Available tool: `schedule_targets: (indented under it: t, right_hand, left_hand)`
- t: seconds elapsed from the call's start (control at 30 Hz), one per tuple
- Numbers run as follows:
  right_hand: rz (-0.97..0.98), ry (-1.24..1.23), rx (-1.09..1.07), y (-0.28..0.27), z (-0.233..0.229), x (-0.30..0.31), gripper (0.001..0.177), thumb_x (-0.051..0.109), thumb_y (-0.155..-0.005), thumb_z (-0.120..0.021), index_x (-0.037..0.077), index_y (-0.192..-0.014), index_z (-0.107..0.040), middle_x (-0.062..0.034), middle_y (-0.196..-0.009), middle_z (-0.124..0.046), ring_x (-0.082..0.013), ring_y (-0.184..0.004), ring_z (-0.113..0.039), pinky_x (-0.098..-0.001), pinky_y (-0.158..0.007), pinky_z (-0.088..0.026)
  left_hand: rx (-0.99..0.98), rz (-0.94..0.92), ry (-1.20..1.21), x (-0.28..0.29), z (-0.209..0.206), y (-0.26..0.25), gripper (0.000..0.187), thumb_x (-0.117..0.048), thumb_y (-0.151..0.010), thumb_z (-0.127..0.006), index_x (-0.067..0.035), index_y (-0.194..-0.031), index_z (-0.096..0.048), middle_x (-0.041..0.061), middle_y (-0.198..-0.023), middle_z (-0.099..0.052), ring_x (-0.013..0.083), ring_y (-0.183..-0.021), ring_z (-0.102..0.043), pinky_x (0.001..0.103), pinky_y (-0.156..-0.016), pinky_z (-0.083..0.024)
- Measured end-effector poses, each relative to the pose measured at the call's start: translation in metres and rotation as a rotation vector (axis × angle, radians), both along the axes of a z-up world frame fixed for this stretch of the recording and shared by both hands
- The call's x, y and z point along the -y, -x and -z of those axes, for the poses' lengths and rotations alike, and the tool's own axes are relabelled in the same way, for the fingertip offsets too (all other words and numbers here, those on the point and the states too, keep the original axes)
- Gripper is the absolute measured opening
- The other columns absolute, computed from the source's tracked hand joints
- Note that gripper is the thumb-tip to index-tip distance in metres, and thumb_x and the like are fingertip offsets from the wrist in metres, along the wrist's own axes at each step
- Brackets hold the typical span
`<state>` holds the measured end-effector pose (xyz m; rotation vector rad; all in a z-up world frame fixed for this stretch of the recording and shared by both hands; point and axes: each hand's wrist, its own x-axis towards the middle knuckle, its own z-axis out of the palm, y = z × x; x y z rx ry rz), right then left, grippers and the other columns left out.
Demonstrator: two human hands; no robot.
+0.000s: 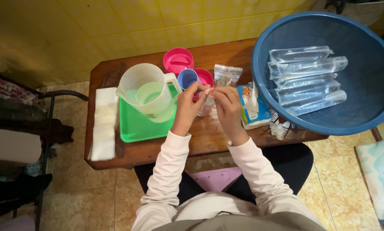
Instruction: The person sits on the floor and packs small items into clear plastic bags, sealing them with rubber bands. They then wipe the sealed bags with a tissue and place them into a blue basin.
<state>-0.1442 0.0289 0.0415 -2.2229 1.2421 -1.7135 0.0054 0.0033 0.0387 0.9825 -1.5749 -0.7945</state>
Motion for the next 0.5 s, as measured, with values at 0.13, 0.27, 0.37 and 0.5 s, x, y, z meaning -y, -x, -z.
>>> schedule_targets:
  t: [0.13,0.27,0.37,0.5]
  right_hand:
    - [-0.003,0.004,0.074,-0.008,0.008,0.005,0.018,-0.009,-0.090,-0.068,0.002,-0.105,-0.069,-0.0097,-0.107,-0.068,-0.0307,-0.103,-0.064,-0.0395,-0.091,-0.052]
    - [-0.026,-0.078,0.140,-0.013,0.006,0.007,0.012,-0.005,-0.097,-0.068,0.003,-0.106,-0.069,-0.0096,-0.106,-0.068,-0.0289,-0.100,-0.065,-0.0372,-0.086,-0.053]
    - [-0.032,-0.239,0.227,-0.015,0.003,0.009,0.007,0.001,-0.099,-0.070,0.002,-0.105,-0.069,-0.0095,-0.103,-0.067,-0.0241,-0.094,-0.064,-0.0321,-0.075,-0.052]
    - [-0.022,-0.307,0.250,-0.017,0.001,0.013,0.008,0.005,-0.098,-0.073,0.002,-0.104,-0.070,-0.0081,-0.099,-0.065,-0.0181,-0.084,-0.062,-0.0292,-0.070,-0.050]
  left_hand:
    - [-0.005,-0.082,0.005,-0.001,0.001,0.003,0.012,-0.011,-0.099,-0.070,0.000,-0.100,-0.063,0.009,-0.096,-0.076,0.0171,-0.091,-0.074,0.028,-0.083,-0.056]
    - [-0.061,-0.088,-0.028,-0.003,0.001,0.003,0.011,-0.012,-0.101,-0.067,-0.001,-0.102,-0.066,0.007,-0.093,-0.076,0.0144,-0.089,-0.073,0.027,-0.083,-0.055]
    - [-0.090,-0.113,-0.035,-0.004,0.004,0.002,0.011,-0.012,-0.102,-0.067,-0.001,-0.104,-0.067,0.007,-0.093,-0.075,0.0133,-0.086,-0.069,0.026,-0.081,-0.054]
    - [-0.051,-0.195,0.038,-0.001,0.009,0.003,0.013,-0.012,-0.099,-0.071,-0.001,-0.104,-0.069,0.007,-0.094,-0.074,0.0121,-0.085,-0.068,0.026,-0.079,-0.054]
